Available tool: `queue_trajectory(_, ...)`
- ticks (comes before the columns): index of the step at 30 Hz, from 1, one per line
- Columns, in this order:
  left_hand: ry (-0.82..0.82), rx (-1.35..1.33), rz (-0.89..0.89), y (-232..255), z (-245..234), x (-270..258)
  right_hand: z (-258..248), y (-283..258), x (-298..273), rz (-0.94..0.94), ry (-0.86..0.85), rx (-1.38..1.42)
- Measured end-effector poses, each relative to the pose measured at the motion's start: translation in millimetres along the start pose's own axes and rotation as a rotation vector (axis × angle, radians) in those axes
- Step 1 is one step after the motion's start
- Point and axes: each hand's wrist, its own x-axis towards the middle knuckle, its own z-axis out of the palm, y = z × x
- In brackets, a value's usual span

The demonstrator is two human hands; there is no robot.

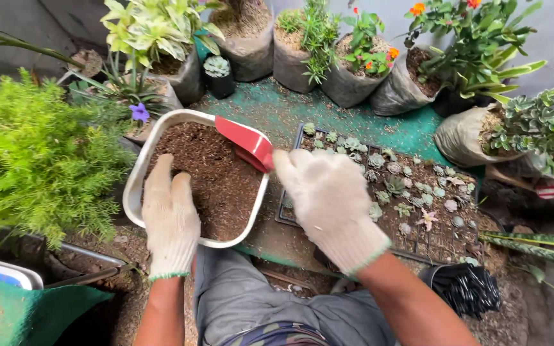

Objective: Planting small succulents into pots using soil and a trowel

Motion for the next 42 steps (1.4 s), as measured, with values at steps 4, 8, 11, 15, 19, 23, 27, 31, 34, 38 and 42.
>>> queue_trajectory(4, -0.081, 0.082, -0.141, -15, 9, 18, -11, -27, 34, 0.007, -0.448, -0.087)
queue_trajectory(8, -0.106, 0.037, -0.148, -15, 8, 15, -17, -34, 16, 0.08, -0.402, 0.225)
queue_trajectory(11, -0.111, 0.054, 0.003, -27, 10, 8, -10, -30, -5, 0.217, -0.369, 0.582)
queue_trajectory(15, -0.114, 0.086, 0.283, -37, 12, 3, 44, -26, -44, 0.288, -0.185, 0.762)
queue_trajectory(19, -0.027, -0.14, 0.153, 17, -3, -14, 71, -17, -73, 0.259, -0.036, 0.822)
queue_trajectory(23, 0.068, -0.232, 0.265, 19, -5, -17, 67, -13, -87, 0.371, -0.08, 0.988)
queue_trajectory(27, 0.021, -0.136, 0.272, 16, -3, -15, 79, -14, -96, 0.443, -0.063, 1.05)
queue_trajectory(31, -0.006, -0.138, 0.306, 14, 1, -15, 80, -13, -96, 0.422, -0.055, 1.071)
queue_trajectory(34, -0.031, -0.138, 0.325, 13, 0, -16, 77, -12, -99, 0.399, -0.057, 1.056)
queue_trajectory(38, -0.02, -0.127, 0.325, 26, -4, -24, 64, 0, -112, 0.52, -0.134, 1.007)
queue_trajectory(42, -0.055, -0.153, 0.265, 54, 1, -50, 43, 25, -151, 0.68, -0.195, 0.965)
